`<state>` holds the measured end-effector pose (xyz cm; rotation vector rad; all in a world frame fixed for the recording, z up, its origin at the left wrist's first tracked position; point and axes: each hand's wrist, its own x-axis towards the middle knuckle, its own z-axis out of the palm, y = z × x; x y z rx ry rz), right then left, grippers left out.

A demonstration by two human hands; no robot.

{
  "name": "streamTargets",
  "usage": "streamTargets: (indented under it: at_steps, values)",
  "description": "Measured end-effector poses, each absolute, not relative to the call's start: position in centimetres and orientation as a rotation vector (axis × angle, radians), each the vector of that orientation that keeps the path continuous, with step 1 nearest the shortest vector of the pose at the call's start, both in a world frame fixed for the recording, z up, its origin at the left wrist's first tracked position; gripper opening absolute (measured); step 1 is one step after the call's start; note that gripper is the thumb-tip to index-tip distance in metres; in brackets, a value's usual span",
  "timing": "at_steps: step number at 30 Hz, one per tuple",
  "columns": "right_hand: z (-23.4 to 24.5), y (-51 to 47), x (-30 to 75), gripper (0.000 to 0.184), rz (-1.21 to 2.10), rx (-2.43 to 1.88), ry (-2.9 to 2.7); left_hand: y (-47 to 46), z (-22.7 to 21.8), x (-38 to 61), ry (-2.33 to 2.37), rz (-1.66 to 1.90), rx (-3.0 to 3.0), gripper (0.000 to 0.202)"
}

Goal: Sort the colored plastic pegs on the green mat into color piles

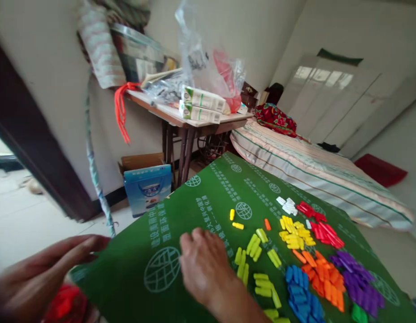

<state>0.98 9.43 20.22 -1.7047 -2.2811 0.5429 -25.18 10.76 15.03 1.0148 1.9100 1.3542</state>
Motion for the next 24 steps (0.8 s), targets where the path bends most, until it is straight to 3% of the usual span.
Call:
streamTargets:
  at_steps: [2,8,13,17,19,24]
  values:
    - [19.9,9.5,6.9,0.025,0.375,-1.907,-2.275,11.9,16.6,-20.7,1.638,1.143,1.266,0.053]
    - [17.2,9.3,19.6,0.032,0.279,-2.295,-1.975,16.7,16.9,-7.9,1.259,0.810,1.741,0.026]
    - [16.5,12.1,23.3,0.035,0.277,-2.376,-1.865,20.5,15.7,-0.3,1.340,0.317,2.305,0.058]
    - [16.0,15.3,23.9,0.036,0.271,-2.369,-1.856,22.1,15.2,3.3,1.364,0.171,2.387,0.062]
    - [15.4,16.6,23.9,0.034,0.276,-2.377,-1.840,22.5,15.0,4.2,1.358,0.180,2.391,0.054]
    - [14.0,18.3,23.7,0.026,0.308,-2.382,-1.736,22.8,14.0,4.9,1.228,0.303,2.377,0.011]
